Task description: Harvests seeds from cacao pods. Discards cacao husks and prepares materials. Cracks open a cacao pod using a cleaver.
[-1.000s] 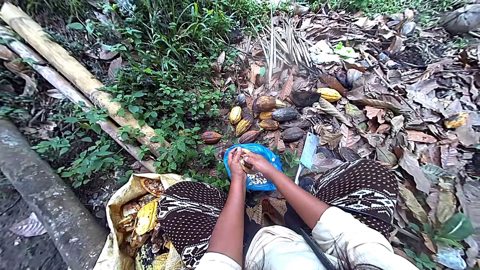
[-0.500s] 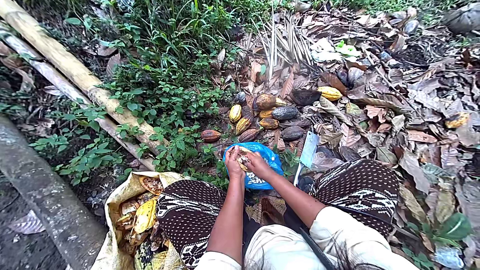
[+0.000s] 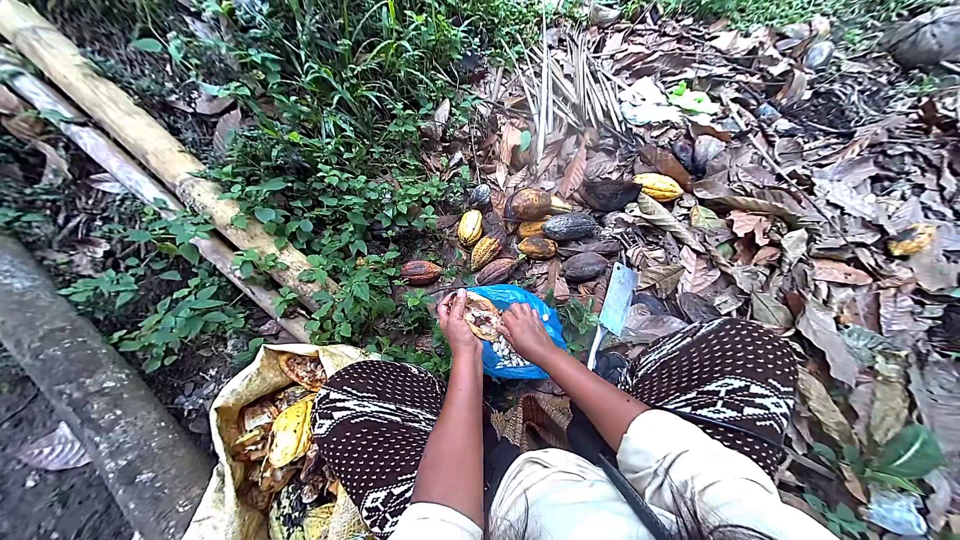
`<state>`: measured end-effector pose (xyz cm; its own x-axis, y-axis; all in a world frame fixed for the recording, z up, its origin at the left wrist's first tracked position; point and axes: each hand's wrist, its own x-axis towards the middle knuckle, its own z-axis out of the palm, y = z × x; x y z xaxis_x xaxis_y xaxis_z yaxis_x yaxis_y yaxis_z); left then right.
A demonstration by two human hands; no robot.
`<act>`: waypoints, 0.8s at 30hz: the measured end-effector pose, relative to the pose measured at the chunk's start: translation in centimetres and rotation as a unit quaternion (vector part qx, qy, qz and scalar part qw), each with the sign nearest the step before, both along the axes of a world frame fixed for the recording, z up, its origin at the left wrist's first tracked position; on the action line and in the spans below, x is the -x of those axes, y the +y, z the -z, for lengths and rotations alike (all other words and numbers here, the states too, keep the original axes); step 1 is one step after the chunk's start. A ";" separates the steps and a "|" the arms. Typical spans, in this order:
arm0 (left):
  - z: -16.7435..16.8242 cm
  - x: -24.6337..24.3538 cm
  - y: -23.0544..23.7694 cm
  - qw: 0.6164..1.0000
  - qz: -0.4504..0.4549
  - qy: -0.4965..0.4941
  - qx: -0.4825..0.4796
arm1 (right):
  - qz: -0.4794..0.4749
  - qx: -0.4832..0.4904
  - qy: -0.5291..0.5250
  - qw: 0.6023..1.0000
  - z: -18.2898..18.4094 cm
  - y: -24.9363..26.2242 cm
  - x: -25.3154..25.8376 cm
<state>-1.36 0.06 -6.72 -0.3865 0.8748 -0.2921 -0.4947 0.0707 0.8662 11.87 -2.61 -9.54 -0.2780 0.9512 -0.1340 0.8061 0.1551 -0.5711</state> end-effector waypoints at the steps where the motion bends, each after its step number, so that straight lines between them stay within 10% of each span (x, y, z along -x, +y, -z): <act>1: 0.0 0.1 0.1 1.000 -0.007 0.000 -0.001 | 0.002 0.003 0.017 1.000 0.1 0.0 -0.3; 24: 0.4 -0.6 -0.6 0.989 0.084 0.112 -0.046 | 0.078 0.000 0.126 0.989 -1.1 0.6 -0.5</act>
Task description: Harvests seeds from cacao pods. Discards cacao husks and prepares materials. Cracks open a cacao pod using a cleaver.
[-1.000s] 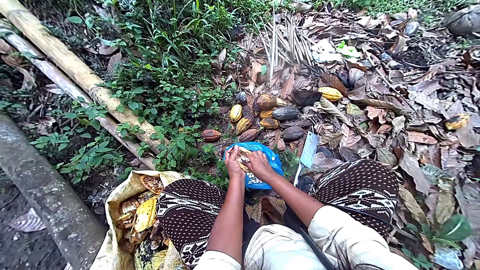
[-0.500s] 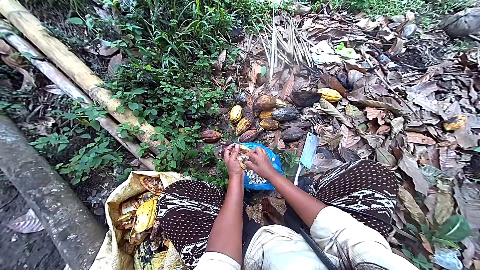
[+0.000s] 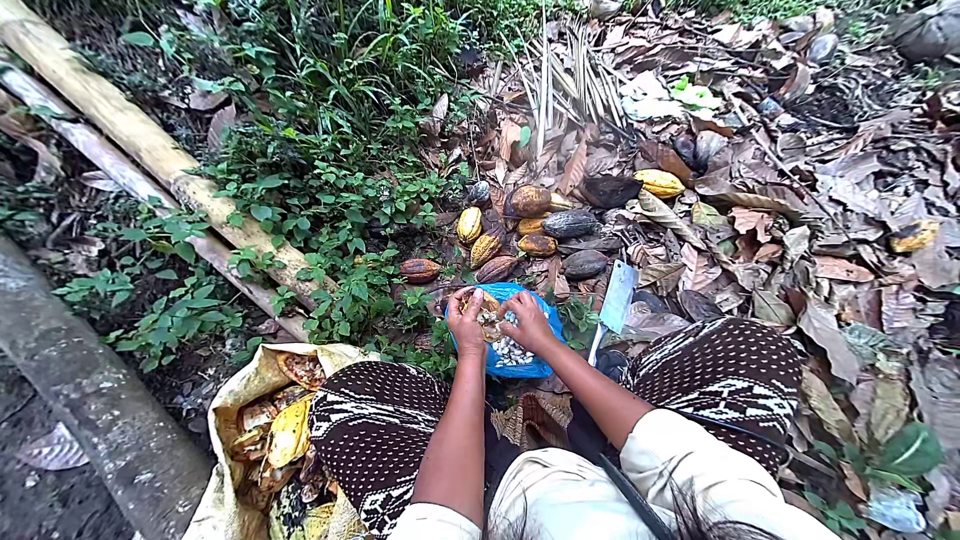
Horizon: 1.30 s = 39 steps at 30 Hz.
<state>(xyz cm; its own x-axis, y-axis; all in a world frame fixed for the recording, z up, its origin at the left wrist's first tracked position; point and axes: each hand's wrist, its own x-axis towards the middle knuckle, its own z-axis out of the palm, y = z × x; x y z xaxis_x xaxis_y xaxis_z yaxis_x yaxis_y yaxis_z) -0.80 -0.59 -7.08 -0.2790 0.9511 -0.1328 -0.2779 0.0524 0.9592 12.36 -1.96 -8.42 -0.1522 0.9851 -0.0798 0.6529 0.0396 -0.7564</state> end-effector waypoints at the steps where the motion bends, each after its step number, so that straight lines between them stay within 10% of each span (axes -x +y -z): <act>1: 0.0 -0.1 0.0 1.000 0.001 -0.006 0.001 | -0.018 -0.020 0.003 1.000 -0.1 0.0 0.1; 14: -0.4 0.3 0.0 1.000 -0.011 0.007 0.007 | -0.029 0.048 -0.056 0.997 0.6 -0.2 -1.0; 21: -1.7 1.3 0.4 0.960 -0.044 -0.273 0.050 | 0.063 0.081 -0.032 0.994 -1.4 1.3 -3.3; 31: -4.4 0.3 0.0 0.937 -0.023 -0.347 0.044 | 0.277 0.228 -0.002 0.933 6.9 0.3 -10.3; 39: -4.5 -0.7 0.5 0.931 -0.107 -0.332 0.111 | 0.078 0.157 -0.114 0.978 7.6 1.3 -5.8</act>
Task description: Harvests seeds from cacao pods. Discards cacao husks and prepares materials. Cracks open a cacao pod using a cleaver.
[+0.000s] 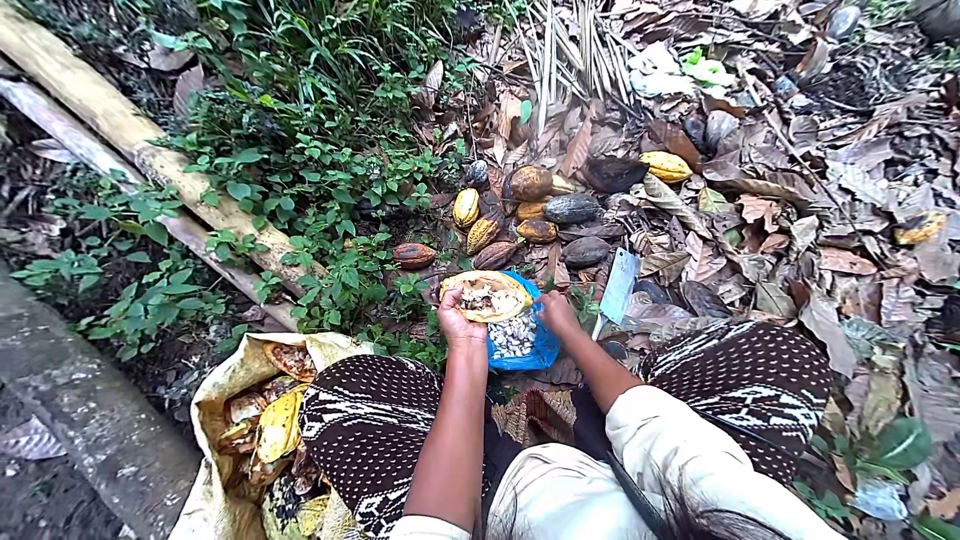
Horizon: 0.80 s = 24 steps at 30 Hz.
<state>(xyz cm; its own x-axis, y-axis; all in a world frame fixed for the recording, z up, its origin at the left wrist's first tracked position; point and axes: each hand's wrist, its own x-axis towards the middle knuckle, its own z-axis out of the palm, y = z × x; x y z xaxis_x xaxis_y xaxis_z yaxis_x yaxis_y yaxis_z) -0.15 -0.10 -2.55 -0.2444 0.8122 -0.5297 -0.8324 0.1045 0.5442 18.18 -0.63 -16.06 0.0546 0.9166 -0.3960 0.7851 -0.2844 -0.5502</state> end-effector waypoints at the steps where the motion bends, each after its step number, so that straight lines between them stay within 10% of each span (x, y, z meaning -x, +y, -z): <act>1: -0.1 0.1 0.0 1.000 -0.001 -0.005 0.002 | -0.012 0.027 -0.012 0.999 0.3 -0.1 0.2; 10: -0.9 1.1 0.3 1.000 -0.025 0.010 -0.012 | 0.067 0.101 0.000 0.993 0.8 -0.2 -1.1; 24: -0.7 0.5 0.4 0.998 -0.036 0.021 0.048 | -0.101 0.223 -0.165 0.955 1.5 -2.8 0.1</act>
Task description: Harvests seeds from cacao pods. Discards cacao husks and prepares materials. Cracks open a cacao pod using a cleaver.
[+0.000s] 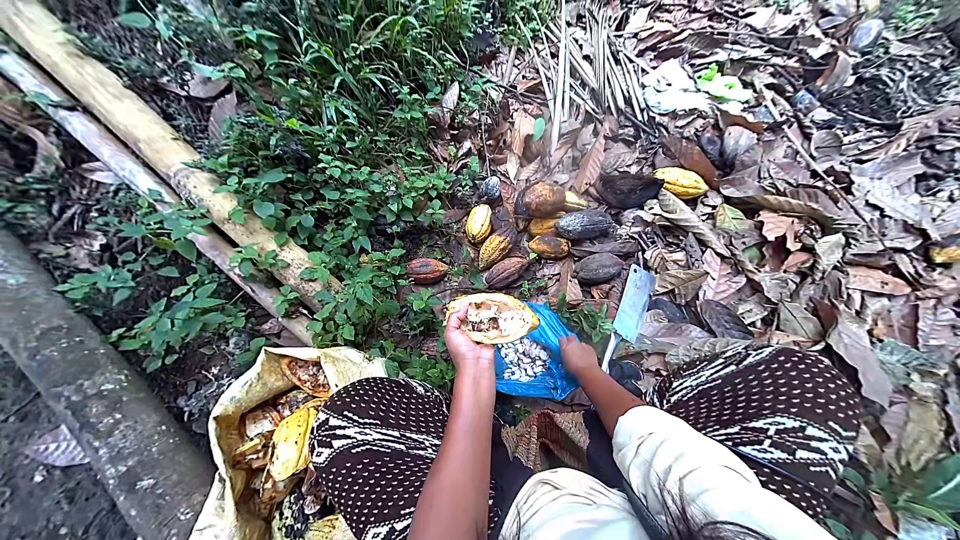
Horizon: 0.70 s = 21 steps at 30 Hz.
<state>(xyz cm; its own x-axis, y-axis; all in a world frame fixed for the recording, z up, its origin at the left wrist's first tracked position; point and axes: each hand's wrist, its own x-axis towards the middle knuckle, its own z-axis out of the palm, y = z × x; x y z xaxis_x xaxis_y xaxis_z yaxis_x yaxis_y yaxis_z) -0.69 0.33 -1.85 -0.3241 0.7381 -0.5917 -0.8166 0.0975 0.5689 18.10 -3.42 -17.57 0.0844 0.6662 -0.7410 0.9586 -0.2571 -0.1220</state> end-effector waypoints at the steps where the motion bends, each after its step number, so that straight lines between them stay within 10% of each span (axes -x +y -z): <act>1: 0.0 -0.1 0.0 1.000 0.003 0.000 0.001 | 0.006 0.005 -0.002 1.000 -0.3 0.0 0.1; 13: -1.6 0.5 -0.4 0.999 -0.019 -0.007 -0.032 | 0.275 -0.353 0.128 0.885 -9.7 4.7 -2.1; 17: -1.9 0.9 -0.8 0.999 -0.013 -0.002 -0.051 | 0.204 -0.430 0.182 0.860 -13.8 3.5 0.0; 21: -2.6 1.2 -1.0 0.995 0.012 -0.013 -0.094 | 0.054 -0.298 0.272 0.914 -13.2 1.8 1.8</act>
<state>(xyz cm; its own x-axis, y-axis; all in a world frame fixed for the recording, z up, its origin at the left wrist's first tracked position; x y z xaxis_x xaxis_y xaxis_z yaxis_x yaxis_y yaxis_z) -1.93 -0.66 0.78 -0.2920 0.8442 -0.4496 -0.8297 0.0103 0.5581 16.27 -1.63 -4.40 -0.0991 0.9744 -0.2019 0.6877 -0.0796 -0.7216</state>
